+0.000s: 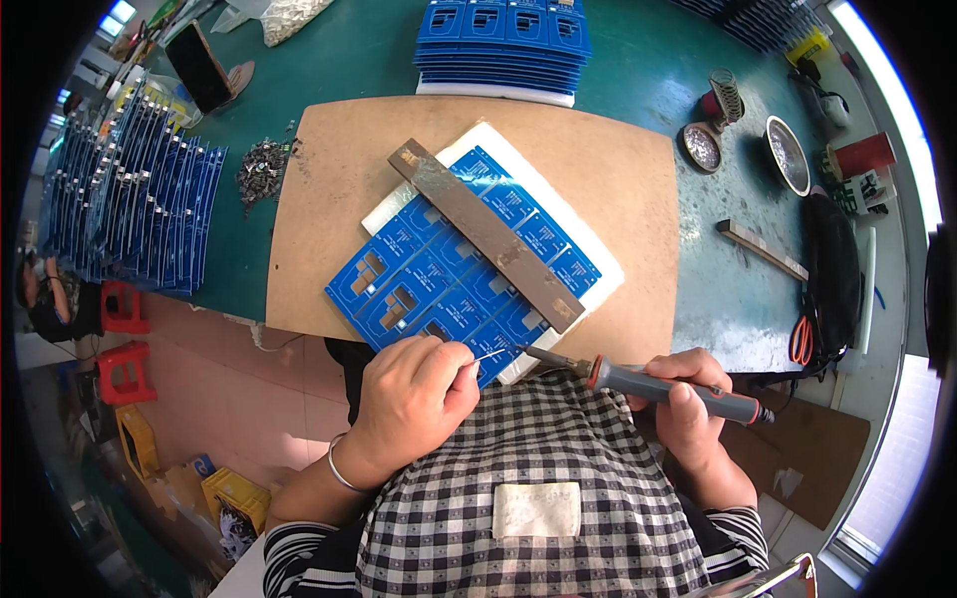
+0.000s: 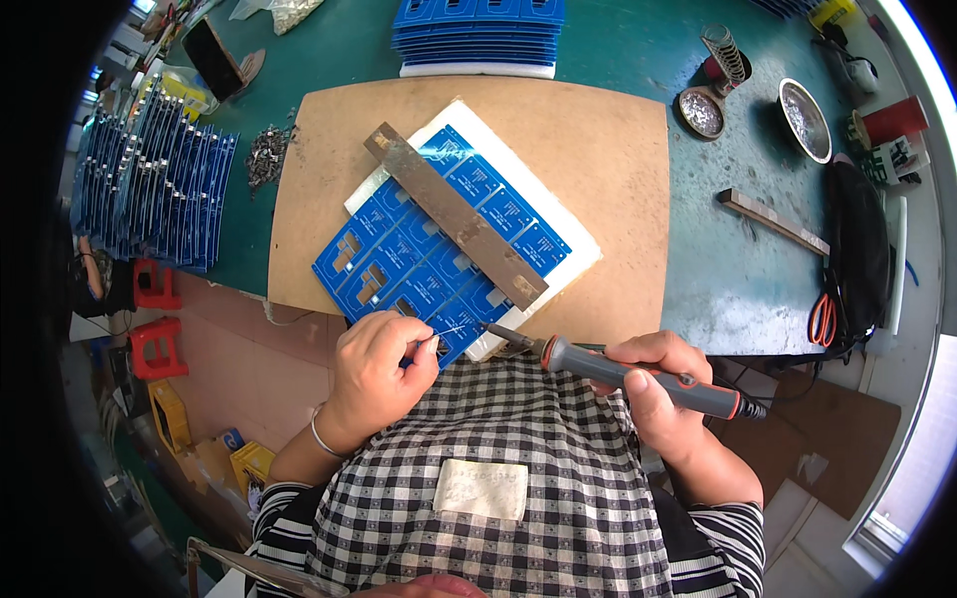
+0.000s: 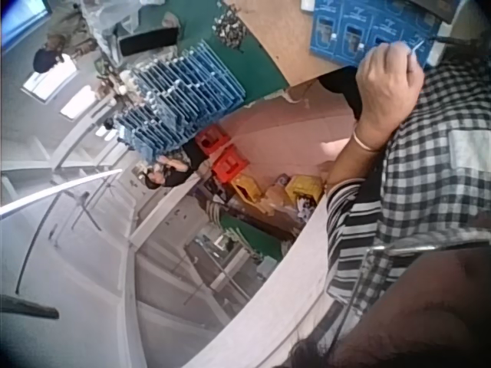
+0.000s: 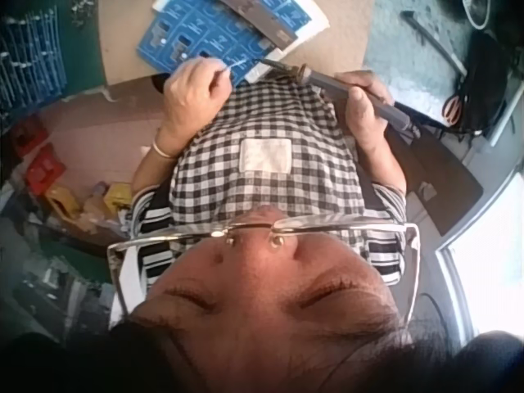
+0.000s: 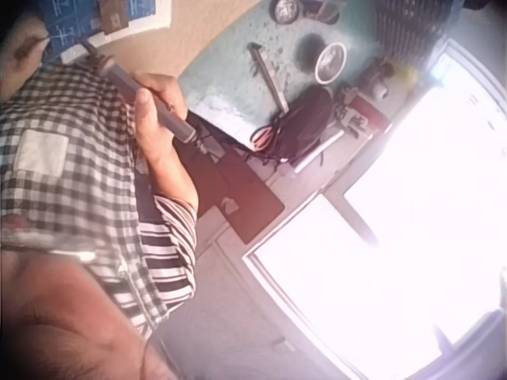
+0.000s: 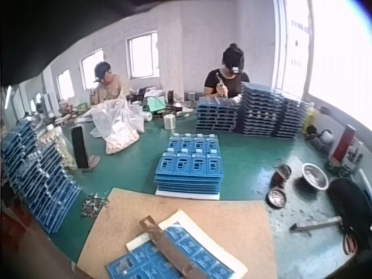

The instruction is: The person solders components onto a circuit board using a soldering iron, places the board onto a stack, and then positions a new circuit board under a metal bar on a block to solder it with the soldering iron.

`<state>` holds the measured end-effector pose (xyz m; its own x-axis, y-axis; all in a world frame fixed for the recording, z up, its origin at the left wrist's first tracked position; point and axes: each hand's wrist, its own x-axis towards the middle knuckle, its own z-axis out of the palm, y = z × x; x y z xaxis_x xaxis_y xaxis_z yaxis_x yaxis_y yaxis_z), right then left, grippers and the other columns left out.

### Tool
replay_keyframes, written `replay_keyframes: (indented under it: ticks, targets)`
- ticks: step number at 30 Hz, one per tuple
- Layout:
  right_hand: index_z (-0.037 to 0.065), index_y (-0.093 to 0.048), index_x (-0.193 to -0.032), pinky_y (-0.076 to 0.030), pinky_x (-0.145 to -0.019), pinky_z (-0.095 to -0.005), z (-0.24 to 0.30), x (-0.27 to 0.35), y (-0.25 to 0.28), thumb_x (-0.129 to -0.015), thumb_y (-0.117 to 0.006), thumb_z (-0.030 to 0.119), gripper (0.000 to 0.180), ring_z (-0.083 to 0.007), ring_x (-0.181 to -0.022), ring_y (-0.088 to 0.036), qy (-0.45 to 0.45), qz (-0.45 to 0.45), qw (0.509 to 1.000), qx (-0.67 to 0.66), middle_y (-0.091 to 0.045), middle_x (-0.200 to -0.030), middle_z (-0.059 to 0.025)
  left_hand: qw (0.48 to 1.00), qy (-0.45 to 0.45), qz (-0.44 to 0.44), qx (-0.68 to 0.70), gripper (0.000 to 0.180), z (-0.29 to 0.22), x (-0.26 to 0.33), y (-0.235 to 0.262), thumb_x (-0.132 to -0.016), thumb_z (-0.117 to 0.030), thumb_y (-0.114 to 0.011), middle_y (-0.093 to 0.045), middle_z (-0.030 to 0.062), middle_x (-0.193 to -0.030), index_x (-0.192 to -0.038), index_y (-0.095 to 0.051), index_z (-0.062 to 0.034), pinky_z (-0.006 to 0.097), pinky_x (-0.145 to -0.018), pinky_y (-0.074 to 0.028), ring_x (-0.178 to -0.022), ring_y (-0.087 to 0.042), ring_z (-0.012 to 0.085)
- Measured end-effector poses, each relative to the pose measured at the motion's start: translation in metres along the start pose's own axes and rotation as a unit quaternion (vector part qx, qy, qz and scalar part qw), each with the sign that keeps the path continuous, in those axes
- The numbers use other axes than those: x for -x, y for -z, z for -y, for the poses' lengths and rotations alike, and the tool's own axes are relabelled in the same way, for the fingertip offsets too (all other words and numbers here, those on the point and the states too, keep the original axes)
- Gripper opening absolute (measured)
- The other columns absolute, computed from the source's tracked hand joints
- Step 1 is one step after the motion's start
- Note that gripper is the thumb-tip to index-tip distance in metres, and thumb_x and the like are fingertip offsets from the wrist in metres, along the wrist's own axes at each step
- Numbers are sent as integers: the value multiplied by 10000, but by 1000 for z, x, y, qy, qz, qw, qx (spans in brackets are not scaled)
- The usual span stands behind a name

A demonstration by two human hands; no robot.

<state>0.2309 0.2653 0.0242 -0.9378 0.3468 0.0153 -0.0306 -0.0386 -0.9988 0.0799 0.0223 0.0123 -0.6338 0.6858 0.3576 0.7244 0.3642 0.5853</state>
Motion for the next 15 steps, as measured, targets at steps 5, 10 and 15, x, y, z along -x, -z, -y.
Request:
replay_keyframes:
  ticks: [5,10,15]
  targets:
    - [-51,-586,-961,-558,-640,-321,0,8,1,-942,-605,267,320,-189,-676,-664,4,-17,1000,-17,-700,-832,-191,999,-34,15,-11,207,-3,4,-3,-678,36,-672,-543,57,-642,-799,-542,-72,366,-513,-424,-553,-537,254]
    - [-48,-589,-966,-557,-635,-315,1,8,0,-941,-605,266,315,-187,-675,-665,-2,0,1000,3,-700,-827,-185,998,-51,28,-37,211,-7,0,-3,-650,33,-672,-526,52,-631,-770,-542,-82,357,-501,-412,-542,-527,242]
    - [-50,-562,-968,-530,-614,-323,2,8,-3,-934,-586,358,411,-202,-628,-628,-24,-5,999,40,-659,-768,-209,997,-57,25,-40,204,-6,0,-8,-652,31,-668,-505,50,-619,-754,-533,-83,355,-485,-398,-530,-513,237]
